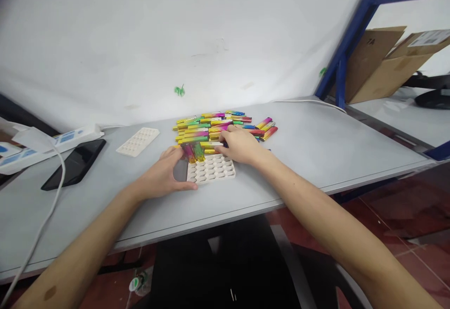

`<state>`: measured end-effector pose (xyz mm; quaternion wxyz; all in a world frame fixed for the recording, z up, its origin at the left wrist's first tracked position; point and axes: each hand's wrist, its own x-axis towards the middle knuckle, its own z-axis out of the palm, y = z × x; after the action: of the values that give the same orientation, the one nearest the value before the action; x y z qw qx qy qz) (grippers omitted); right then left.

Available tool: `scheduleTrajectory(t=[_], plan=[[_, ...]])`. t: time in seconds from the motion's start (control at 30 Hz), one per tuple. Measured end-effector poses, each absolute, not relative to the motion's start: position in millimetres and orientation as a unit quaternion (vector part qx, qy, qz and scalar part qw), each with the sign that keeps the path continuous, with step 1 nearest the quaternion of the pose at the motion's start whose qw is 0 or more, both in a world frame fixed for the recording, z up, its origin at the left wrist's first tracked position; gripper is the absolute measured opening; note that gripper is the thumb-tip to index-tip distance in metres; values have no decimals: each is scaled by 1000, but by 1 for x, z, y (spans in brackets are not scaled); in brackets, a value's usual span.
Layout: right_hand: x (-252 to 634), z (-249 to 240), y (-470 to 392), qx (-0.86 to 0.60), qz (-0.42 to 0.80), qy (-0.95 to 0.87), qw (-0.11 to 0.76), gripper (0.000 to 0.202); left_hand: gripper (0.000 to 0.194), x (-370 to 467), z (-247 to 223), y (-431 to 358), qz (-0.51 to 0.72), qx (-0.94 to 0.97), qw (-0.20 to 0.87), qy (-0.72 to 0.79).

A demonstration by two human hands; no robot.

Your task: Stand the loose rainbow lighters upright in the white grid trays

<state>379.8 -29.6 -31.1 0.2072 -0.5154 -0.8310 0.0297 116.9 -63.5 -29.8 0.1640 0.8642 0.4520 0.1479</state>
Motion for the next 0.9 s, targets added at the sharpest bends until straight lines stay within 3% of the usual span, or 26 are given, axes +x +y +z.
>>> scheduleTrajectory(t=[0.17, 0.33, 0.43, 0.6, 0.77, 0.9], plan=[[383, -27, -27, -492, 111, -814, 287, 17, 70, 117, -28, -64, 142, 865, 162, 454], [382, -15, -31, -412, 423, -656, 470, 28, 72, 117, -28, -64, 142, 869, 161, 445], [378, -7, -36, -363, 540, -533, 540, 31, 73, 116, -28, -64, 144, 872, 164, 438], [376, -2, -38, -349, 611, -486, 518, 39, 73, 116, -28, -64, 150, 871, 166, 437], [375, -11, -33, -371, 623, -504, 470, 61, 75, 117, -28, -64, 152, 869, 170, 440], [371, -14, -34, -385, 610, -502, 477, 58, 75, 117, -27, -64, 147, 866, 172, 446]])
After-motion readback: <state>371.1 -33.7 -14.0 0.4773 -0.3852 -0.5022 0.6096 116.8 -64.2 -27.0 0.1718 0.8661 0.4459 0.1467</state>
